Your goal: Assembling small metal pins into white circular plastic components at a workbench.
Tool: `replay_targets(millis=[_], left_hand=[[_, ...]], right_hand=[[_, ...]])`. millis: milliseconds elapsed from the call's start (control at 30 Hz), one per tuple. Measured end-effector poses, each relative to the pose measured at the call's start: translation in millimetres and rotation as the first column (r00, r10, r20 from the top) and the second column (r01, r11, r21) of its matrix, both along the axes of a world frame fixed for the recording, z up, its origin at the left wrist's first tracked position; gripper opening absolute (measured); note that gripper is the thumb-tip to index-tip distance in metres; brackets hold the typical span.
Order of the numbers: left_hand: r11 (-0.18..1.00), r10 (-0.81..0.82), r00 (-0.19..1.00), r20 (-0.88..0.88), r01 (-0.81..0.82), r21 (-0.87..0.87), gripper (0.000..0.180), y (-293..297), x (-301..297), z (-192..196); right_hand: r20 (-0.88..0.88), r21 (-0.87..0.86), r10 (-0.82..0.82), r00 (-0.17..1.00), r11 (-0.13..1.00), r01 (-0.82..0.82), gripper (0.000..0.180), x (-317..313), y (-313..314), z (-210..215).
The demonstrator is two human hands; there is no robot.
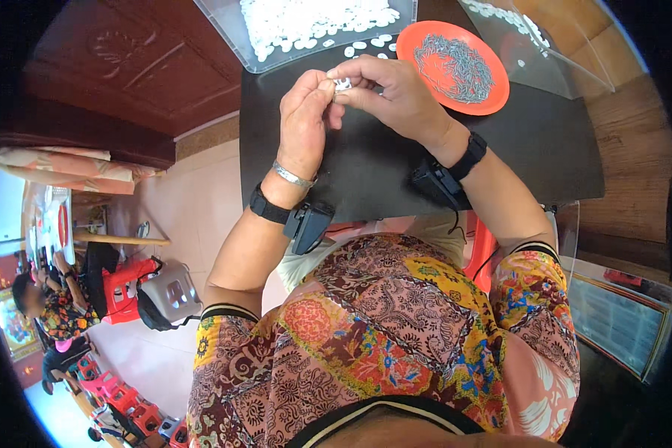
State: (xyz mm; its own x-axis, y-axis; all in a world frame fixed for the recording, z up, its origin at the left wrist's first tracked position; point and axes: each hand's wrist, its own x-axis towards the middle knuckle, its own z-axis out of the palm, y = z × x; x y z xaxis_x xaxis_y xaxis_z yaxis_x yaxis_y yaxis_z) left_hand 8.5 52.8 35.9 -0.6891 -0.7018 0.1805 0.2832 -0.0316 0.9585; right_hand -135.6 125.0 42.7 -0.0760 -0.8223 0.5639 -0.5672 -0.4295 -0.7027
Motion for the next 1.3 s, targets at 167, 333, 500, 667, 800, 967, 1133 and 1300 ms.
replay_targets(millis=[167,333,500,667,800,967,1133,1300], left_hand=[[0.999,-0.029,1.000,0.003,0.029,0.017,0.019,-1.4,-1.6,1.3],[0.999,-0.031,0.998,-0.046,0.031,-0.007,0.021,-6.5,-0.7,-2.5],[0.998,-0.027,0.999,-0.046,0.030,0.059,0.022,-3.2,-0.7,-0.6],[0.996,-0.001,0.999,-0.044,0.005,0.091,0.022,0.1,-0.3,-0.6],[0.995,-0.020,0.999,-0.040,0.024,0.102,0.022,0.6,0.5,1.8],[0.993,-0.078,0.996,-0.038,0.081,0.087,0.025,-1.4,5.5,-5.1],[0.999,-0.036,0.998,-0.052,0.038,0.035,0.023,-2.3,2.0,-5.2],[1.000,0.025,1.000,0.001,-0.025,0.000,0.021,-4.3,-4.5,-5.2]], right_hand=[[-0.073,-0.027,-0.004,0.997,1.000,0.002,0.023,-3.6,-0.5,5.9],[-0.007,0.047,-0.043,0.999,0.998,0.043,0.021,3.1,2.5,11.2],[0.047,0.092,-0.018,0.999,0.996,0.013,0.020,6.1,4.5,9.6],[0.012,0.041,-0.031,0.999,0.999,0.030,0.018,7.6,3.1,8.0],[0.017,0.044,0.000,1.000,0.999,-0.001,0.016,7.1,3.4,7.0],[0.054,0.041,0.048,0.997,0.998,-0.050,0.013,5.5,5.6,8.0],[0.049,0.036,0.047,0.998,0.998,-0.049,0.010,1.5,1.4,6.5],[0.080,-0.057,0.063,0.995,0.997,-0.059,0.007,-4.4,-4.4,2.0]])
